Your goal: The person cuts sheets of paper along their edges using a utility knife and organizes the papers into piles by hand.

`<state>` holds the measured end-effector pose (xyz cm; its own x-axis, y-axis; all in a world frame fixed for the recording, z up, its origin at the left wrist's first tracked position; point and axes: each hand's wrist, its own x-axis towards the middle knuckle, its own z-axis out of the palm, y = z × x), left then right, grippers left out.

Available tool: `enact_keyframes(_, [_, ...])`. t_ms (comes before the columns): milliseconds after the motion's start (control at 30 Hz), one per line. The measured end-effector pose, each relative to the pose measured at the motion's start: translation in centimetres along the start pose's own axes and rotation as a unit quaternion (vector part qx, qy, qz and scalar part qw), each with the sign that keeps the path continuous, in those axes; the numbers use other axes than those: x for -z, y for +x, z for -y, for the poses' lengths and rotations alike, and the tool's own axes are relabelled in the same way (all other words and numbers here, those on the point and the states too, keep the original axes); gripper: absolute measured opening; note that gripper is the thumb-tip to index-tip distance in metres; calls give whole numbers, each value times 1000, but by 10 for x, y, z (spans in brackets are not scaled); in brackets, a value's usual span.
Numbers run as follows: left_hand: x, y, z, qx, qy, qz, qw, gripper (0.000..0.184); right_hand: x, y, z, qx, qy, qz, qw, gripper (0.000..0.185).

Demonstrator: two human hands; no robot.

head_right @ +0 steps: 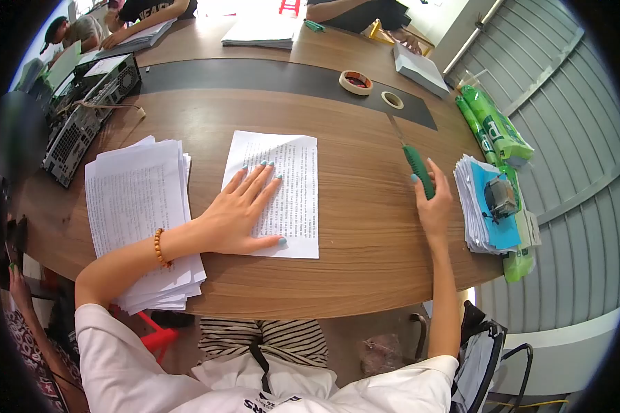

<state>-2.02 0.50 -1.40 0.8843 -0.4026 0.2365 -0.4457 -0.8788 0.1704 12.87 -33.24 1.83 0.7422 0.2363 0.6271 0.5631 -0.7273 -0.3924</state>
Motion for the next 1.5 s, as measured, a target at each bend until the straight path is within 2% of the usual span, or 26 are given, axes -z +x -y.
enact_keyframes(33, [2, 0, 0, 8, -5, 12, 1000, 88, -5, -4, 10, -66, 53, -13, 996, 31])
enact_keyframes(67, [2, 1, -1, 5, 0, 16, 1000, 88, -7, -5, 21, -102, 83, 27, 991, 34])
enact_keyframes(100, [2, 0, -2, 15, -29, -12, 999, 84, -10, -7, 29, -107, 89, 24, 990, 34])
enact_keyframes(167, [7, 2, -2, 26, -52, -36, 998, 81, -16, -9, 47, -209, 264, 112, 935, 32])
enact_keyframes(233, [17, 9, 3, 58, -119, -123, 983, 72, -19, -10, 70, -221, 299, 130, 919, 30])
enact_keyframes(267, [20, 11, 6, 69, -129, -172, 974, 60, -21, -10, 79, -247, 363, 139, 888, 31])
enact_keyframes(300, [26, 13, 9, 78, -124, -173, 974, 60, -22, -9, 88, -270, 425, 151, 851, 31])
enact_keyframes(333, [35, 16, 12, 99, -201, -198, 954, 58, -21, -6, 99, -266, 432, 161, 846, 31])
enact_keyframes(367, [42, 18, 16, 121, -276, -223, 927, 57, -20, -4, 111, -279, 481, 172, 813, 30])
enact_keyframes(400, [46, 23, 24, 107, -271, -271, 917, 43, -22, -2, 121, -292, 528, 184, 776, 29])
enact_keyframes(433, [61, 25, 27, 123, -261, -272, 918, 43, -24, -2, 131, -289, 536, 199, 768, 29])
enact_keyframes(500, [95, 21, 31, 88, -320, -263, 906, 36, -30, -2, 145, -207, 480, 241, 818, 27])
enact_keyframes(533, [115, 10, 27, 100, -314, -268, 905, 36, -33, -3, 153, -202, 484, 253, 813, 27])
enact_keyframes(600, [154, -21, 21, 84, -203, -115, 969, 29, -39, -4, 166, -173, 475, 308, 806, 25])
enact_keyframes(667, [170, -65, 15, 68, -72, -49, 994, 27, -45, -5, 173, -175, 492, 331, 786, 25])
enact_keyframes(733, [166, -114, 5, 93, 43, -99, 990, 31, -52, -7, 178, -177, 512, 350, 764, 25])
enact_keyframes(767, [162, -134, -2, 101, 50, -99, 989, 31, -56, -8, 176, -191, 523, 354, 752, 24])
enact_keyframes(800, [157, -151, -7, 255, 56, -97, 960, 33, -60, -7, 174, -205, 533, 357, 739, 23])
enact_keyframes(833, [151, -165, -10, 403, 57, -92, 909, 37, -64, -8, 171, -202, 537, 360, 736, 23])
enact_keyframes(867, [145, -177, -8, 407, 62, -92, 907, 37, -67, -9, 169, -200, 516, 371, 746, 24])
enact_keyframes(933, [130, -194, -3, 482, 64, -116, 866, 37, -73, -9, 166, -194, 495, 384, 755, 24])
enact_keyframes(1133, [128, -203, 11, 480, -80, -109, 867, 37, -78, -9, 166, -201, 506, 385, 745, 26])
enact_keyframes(1267, [146, -196, 8, 486, -84, -69, 867, 32, -83, -9, 158, -219, 539, 380, 719, 28])
enact_keyframes(1333, [151, -193, 5, 503, -122, -84, 852, 30, -86, -7, 154, -225, 552, 382, 706, 28])
enact_keyframes(1433, [156, -194, 4, 500, -86, -29, 861, 29, -85, -7, 153, -242, 557, 382, 696, 28])
enact_keyframes(1500, [161, -198, 6, 485, -90, -37, 869, 28, -83, -7, 154, -244, 556, 385, 696, 27])
